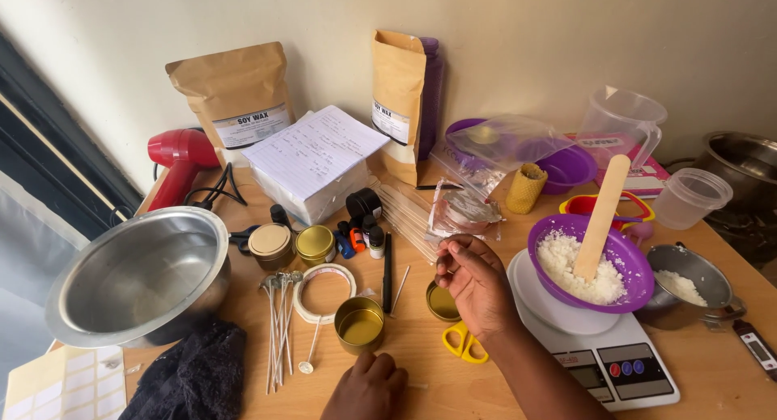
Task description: Preparing a candle tin by cutting a wick and securing it to the base of the container.
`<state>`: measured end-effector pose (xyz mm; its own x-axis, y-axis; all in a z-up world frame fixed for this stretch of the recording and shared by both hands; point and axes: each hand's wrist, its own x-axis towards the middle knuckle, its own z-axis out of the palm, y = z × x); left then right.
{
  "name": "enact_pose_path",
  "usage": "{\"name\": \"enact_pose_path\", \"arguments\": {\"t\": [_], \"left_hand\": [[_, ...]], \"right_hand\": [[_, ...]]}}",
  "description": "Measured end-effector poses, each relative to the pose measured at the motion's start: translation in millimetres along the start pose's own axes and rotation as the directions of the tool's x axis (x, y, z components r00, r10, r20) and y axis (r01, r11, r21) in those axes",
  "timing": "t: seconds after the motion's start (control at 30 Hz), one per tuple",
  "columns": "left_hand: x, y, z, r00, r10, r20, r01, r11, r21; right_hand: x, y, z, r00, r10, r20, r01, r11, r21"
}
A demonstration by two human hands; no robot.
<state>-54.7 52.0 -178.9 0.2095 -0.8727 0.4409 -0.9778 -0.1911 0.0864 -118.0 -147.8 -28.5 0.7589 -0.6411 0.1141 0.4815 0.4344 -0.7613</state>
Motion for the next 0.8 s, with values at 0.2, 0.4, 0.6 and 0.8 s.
{"name": "enact_pose_path", "arguments": {"t": [0.2, 0.4, 0.6, 0.8], "left_hand": [[-10, -3, 16, 0.994, 0.112, -0.009, -0.112, 0.971, -0.213], [13, -10, -54, 0.948, 0.221, 0.231, -0.046, 0.81, -0.585], [-1, -12, -2, 0.939, -0.178, 0.293, 0.304, 0.831, -0.467], [-3, 0, 26, 0.973, -0.223, 0.061, 0.231, 0.935, -0.268]], "right_hand": [[3, -2, -1, 0.999, -0.008, -0.048, 0.009, 1.0, 0.022], [3, -1, -3, 0.999, 0.013, -0.044, -0.011, 0.999, 0.044], [3, -1, -3, 0.999, 0.002, -0.053, 0.0, 0.999, 0.044], [3, 1, -3, 0.999, 0.012, -0.045, -0.011, 0.999, 0.031]]}}
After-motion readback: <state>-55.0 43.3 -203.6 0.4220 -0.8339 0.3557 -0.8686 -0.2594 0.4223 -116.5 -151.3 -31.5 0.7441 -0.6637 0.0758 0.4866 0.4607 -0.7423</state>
